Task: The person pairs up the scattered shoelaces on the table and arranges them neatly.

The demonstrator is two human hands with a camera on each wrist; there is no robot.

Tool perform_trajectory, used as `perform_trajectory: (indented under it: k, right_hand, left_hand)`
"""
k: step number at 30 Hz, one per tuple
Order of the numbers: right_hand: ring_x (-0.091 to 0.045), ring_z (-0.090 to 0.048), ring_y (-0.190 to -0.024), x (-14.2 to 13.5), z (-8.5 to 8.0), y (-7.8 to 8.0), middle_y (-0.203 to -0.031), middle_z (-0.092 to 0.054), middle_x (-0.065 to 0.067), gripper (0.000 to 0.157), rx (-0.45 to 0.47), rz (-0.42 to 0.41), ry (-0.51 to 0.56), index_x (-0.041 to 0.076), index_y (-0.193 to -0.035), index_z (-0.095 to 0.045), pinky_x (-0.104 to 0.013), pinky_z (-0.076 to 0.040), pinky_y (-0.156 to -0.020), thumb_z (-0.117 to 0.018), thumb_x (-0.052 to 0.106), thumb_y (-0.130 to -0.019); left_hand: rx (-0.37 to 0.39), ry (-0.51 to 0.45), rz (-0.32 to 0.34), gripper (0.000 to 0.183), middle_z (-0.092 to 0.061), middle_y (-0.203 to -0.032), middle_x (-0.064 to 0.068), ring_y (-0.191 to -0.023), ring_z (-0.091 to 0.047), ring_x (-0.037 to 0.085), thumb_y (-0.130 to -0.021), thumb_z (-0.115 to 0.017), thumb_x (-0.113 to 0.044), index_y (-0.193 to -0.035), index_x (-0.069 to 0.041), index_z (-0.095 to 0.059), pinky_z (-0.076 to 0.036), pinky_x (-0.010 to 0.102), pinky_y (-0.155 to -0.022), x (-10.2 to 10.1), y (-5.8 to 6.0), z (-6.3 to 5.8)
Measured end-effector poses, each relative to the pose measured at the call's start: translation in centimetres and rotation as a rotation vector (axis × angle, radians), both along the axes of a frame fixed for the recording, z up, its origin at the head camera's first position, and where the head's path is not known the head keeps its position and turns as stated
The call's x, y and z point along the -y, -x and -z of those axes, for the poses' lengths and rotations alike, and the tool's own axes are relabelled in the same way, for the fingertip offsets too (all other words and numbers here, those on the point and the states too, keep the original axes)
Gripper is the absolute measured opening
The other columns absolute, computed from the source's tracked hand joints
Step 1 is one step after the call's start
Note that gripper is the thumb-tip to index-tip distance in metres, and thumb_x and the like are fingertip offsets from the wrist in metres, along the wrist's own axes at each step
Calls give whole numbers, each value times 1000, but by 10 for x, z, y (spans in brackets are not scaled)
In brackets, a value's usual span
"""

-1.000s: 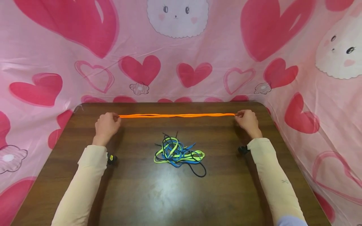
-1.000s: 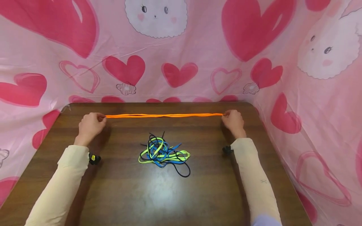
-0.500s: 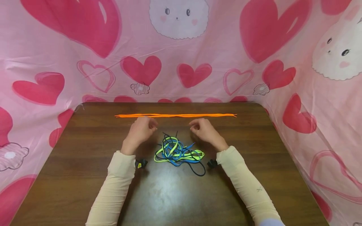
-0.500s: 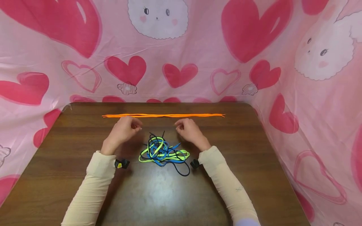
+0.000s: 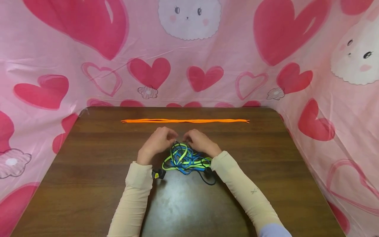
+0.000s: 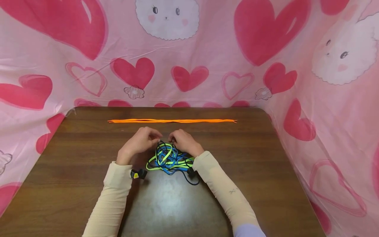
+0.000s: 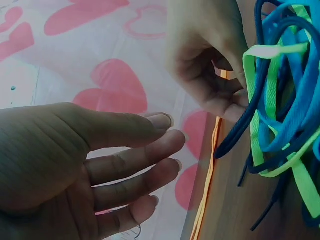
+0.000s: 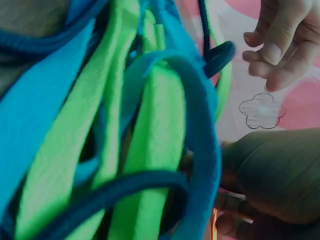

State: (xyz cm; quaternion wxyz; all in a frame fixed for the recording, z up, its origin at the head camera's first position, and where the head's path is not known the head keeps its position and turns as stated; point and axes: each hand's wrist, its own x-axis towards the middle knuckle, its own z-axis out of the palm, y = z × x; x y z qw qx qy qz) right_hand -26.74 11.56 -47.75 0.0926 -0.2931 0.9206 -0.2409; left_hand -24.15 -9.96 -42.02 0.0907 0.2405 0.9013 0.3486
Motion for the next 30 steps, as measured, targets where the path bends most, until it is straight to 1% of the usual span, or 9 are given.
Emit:
perform_trajectory:
  k: [2, 4, 8, 12, 17, 21, 25, 27, 30]
  right_hand:
    - [-19, -63, -85, 0, -3, -4, -94, -74, -4, 18, 16, 21, -51, 7, -100, -77, -36, -56, -88, -62, -2, -94]
    - [-18, -64, -81, 0, -5, -8, -92, -73, -3, 18, 24, 17, -87, 7, -100, -76, -35, -56, -86, -60, 0, -97]
    - [-20, -67, -90, -2, -12, -16, -100, -75, -5, 20, 23, -4, -125, 6, -107, -75, -36, -55, -91, -57, 1, -100]
    - [-24, -62, -96, -5, -30, -26, -104, -73, -8, 20, -34, -19, -104, 4, -110, -74, -39, -51, -95, -56, 2, -101]
    - [-24, -51, -98, -7, -58, -42, -104, -66, -7, 18, -109, -9, -16, 6, -108, -71, -39, -46, -93, -54, 4, -102]
    - [-22, -52, -101, -9, -77, -54, -106, -65, -3, 16, -159, 18, 102, 9, -107, -70, -38, -45, -95, -54, 10, -105]
    - [-16, -55, -99, -13, -92, -65, -103, -67, 4, 12, -185, 60, 218, 13, -109, -69, -38, -49, -93, -59, 16, -104]
    - [-13, -57, -93, -16, -97, -67, -99, -68, 6, 11, -204, 87, 264, 15, -109, -70, -41, -49, -99, -62, 18, -102]
    - [-13, -56, -83, -22, -101, -69, -93, -69, 4, 12, -238, 116, 333, 13, -109, -73, -41, -52, -90, -67, 17, -99]
  left_hand:
    - [-2, -6, 6, 22, -75, -106, 15, -90, -69, 27, -94, -68, -3, -114, 3, -74, -58, 44, -86, 0, -2, -2]
    - [-6, -13, 9, 21, -75, -106, 15, -89, -68, 26, -94, -67, -2, -113, 3, -74, -58, 44, -86, 0, -4, -3]
    - [2, -34, 6, 21, -75, -106, 15, -91, -69, 26, -95, -67, -2, -114, 2, -74, -58, 44, -87, -1, -7, -6]
    - [-7, -47, 11, 25, -74, -111, 16, -98, -70, 29, -94, -68, -4, -117, 5, -72, -57, 46, -90, -4, -10, -7]
    - [9, -58, 33, 32, -71, -120, 18, -106, -70, 32, -95, -70, -10, -123, 5, -68, -56, 47, -93, -7, -13, -6]
    - [33, -124, 92, 33, -71, -122, 15, -109, -68, 31, -97, -69, -17, -125, 1, -68, -55, 50, -94, -10, -15, -4]
    - [104, -269, 189, 28, -74, -117, 9, -108, -67, 31, -99, -67, -17, -123, -4, -71, -52, 52, -98, -12, -18, -3]
    - [138, -345, 236, 24, -74, -113, 7, -107, -67, 33, -101, -64, -16, -120, -5, -73, -51, 53, -100, -13, -20, -4]
    - [178, -440, 276, 20, -75, -106, 9, -104, -67, 34, -104, -58, -16, -111, -5, -74, -50, 52, -101, -17, -24, -6]
